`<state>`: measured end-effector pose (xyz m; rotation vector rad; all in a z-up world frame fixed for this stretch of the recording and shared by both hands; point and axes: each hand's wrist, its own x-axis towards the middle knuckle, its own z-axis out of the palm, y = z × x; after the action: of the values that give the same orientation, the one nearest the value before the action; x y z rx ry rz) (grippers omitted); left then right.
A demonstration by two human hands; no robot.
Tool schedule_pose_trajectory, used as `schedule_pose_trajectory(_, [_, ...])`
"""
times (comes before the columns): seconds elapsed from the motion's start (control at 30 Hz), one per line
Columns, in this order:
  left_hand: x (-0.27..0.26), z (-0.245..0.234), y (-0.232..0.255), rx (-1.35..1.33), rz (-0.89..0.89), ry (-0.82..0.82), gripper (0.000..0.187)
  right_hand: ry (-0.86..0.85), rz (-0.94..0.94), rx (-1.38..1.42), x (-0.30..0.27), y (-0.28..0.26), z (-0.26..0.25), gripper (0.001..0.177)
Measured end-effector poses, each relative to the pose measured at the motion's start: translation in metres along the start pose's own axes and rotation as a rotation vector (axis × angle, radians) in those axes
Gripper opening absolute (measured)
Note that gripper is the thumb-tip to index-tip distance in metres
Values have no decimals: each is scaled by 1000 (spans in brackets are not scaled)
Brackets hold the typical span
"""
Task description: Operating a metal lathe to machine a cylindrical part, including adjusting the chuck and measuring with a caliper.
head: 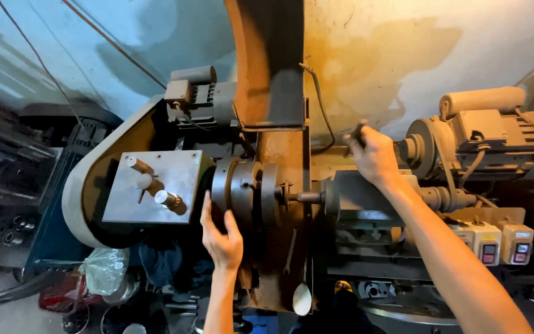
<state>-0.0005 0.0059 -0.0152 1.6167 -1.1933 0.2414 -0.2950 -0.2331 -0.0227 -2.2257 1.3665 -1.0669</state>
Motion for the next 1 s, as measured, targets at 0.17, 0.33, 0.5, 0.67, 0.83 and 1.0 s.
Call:
schedule_pose_trajectory(0.17, [84, 54, -31, 190, -121, -387, 47, 129, -55, 292, 29, -89, 16, 11])
schedule_pose_trajectory(0.33, [109, 105, -93, 568, -511, -767, 57, -374, 341, 371, 63, -124, 58, 32])
schedule_pose_trajectory(0.5, [126, 73, -26, 535, -501, -768, 53, -473, 341, 422, 53, -115, 79, 32])
schedule_pose_trajectory(0.67, [127, 69, -24, 472, -461, -757, 47, -449, 370, 461, 50, -113, 75, 35])
schedule_pose_trajectory(0.83, [111, 82, -67, 466, -425, -689, 54, -274, 346, 445, 56, -115, 53, 30])
schedule_pose_trajectory(1.0, [78, 43, -13, 347, -211, -359, 40, -138, 147, 133, 37, -65, 9, 25])
